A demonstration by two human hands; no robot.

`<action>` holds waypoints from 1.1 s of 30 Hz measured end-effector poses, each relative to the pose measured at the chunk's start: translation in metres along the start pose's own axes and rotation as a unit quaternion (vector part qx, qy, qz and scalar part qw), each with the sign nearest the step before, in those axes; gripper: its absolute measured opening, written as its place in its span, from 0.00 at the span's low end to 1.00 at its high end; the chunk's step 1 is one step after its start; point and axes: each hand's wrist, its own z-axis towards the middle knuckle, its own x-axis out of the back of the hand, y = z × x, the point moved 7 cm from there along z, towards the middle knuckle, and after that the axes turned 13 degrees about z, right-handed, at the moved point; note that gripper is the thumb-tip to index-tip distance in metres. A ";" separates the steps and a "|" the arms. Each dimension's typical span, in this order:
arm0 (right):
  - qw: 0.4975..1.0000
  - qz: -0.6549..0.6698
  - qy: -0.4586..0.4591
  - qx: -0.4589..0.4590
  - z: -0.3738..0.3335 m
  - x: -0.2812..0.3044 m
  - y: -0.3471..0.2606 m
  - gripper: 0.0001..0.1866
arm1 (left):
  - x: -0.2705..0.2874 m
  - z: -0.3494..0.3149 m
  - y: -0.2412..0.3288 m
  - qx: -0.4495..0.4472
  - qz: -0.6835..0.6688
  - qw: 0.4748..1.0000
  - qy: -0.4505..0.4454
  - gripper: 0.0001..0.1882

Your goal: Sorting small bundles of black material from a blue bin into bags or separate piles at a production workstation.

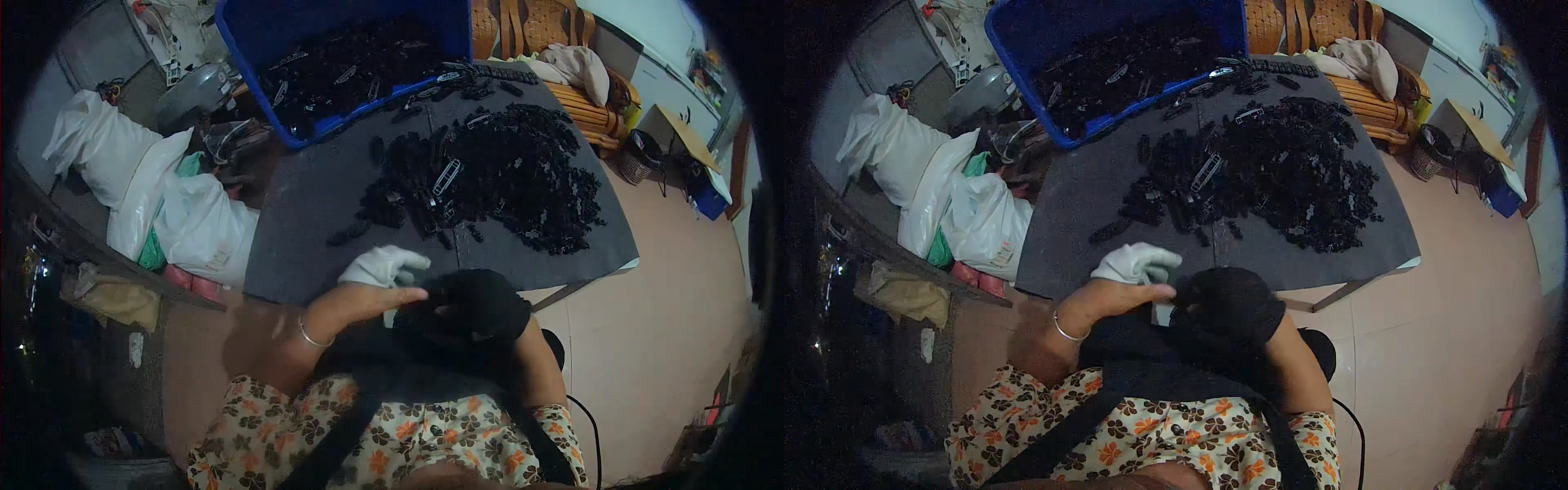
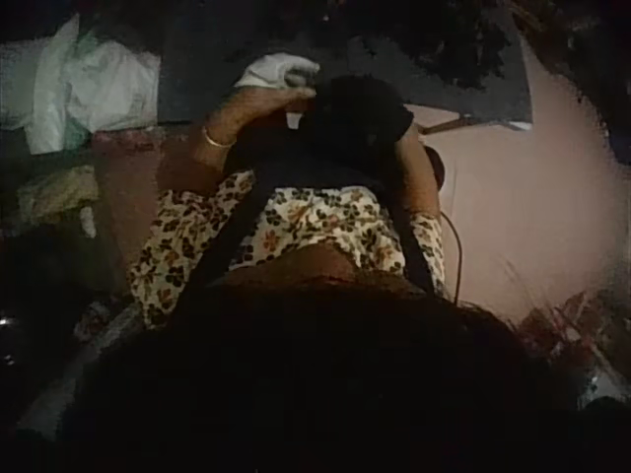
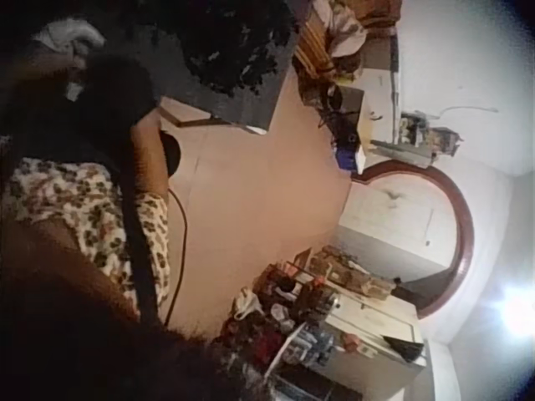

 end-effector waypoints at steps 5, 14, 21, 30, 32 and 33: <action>0.993 -0.047 0.074 -0.073 0.017 0.020 -0.002 0.13 | 0.016 0.048 0.035 -0.096 0.353 0.925 0.101 0.20; 0.952 -0.273 0.141 -0.009 0.043 0.006 0.002 0.10 | 0.020 0.058 -0.013 -0.082 0.358 0.904 0.218 0.11; 0.969 -0.166 0.180 -0.037 0.044 0.011 0.005 0.14 | 0.027 0.025 -0.044 0.050 -0.161 0.967 0.193 0.13; 0.952 -0.155 0.259 -0.057 0.046 0.017 0.019 0.11 | 0.027 0.014 -0.055 0.054 -0.138 0.971 0.187 0.15; 0.949 -0.144 0.276 -0.049 0.046 0.020 0.017 0.09 | 0.026 0.011 -0.054 0.043 -0.147 0.969 0.194 0.15; 0.949 -0.143 0.279 -0.036 0.047 0.021 0.013 0.08 | 0.026 0.011 -0.054 0.045 -0.149 0.969 0.192 0.15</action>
